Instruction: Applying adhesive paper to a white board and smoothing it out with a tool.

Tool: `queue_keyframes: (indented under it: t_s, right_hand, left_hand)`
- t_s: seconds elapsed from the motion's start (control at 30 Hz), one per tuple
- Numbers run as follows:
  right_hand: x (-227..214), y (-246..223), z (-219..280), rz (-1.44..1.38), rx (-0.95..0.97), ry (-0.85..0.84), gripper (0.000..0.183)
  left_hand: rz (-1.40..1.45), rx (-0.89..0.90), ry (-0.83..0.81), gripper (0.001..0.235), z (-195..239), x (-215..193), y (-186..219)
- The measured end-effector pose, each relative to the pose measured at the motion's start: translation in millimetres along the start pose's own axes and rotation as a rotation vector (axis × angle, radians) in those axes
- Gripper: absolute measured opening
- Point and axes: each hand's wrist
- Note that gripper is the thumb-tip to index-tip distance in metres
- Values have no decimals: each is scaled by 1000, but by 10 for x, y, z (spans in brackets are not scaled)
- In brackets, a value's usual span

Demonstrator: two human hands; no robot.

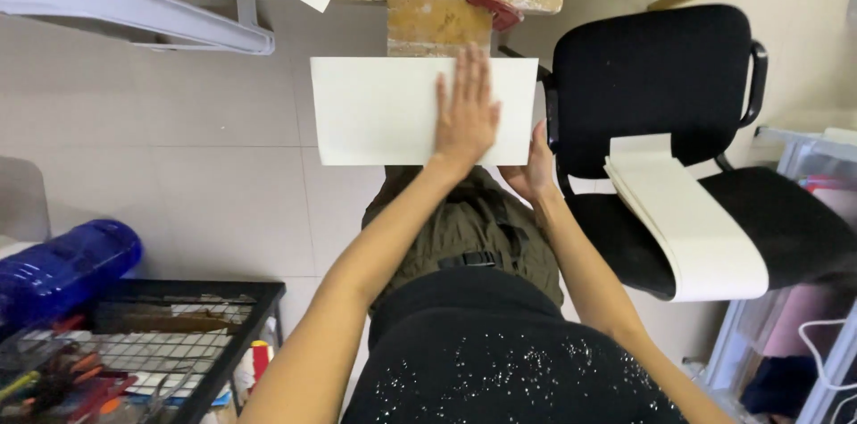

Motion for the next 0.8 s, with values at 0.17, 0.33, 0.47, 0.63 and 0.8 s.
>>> queue_keyframes:
  t_s: [0.17,0.33,0.47,0.63,0.8]
  right_hand:
    - [-116,-34,88,338,21,4,87]
    - [521,51,260,1287,-502,346,36]
    - [631,390,2,1427,-394,-104,67]
    - [624,633,-107,2183,-166,-116,63]
    - [697,788,-227,2189,-138,83,71]
  left_hand:
    - [-54,17,66,70,-38,85,270]
    - [-63,98,161,67,-120,315,145]
    - [705,270,594,59,-164,561,-397]
    - [588,-320,693,77,207,686,-1957]
    - [1162,-347,67,72,457,813,-2114]
Point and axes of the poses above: each hand's wrist, its own z-axis away from the middle knuckle, its own x-axis out of the palm, y = z × x, and after that the axes turned 15 degrees about -y, right-handed
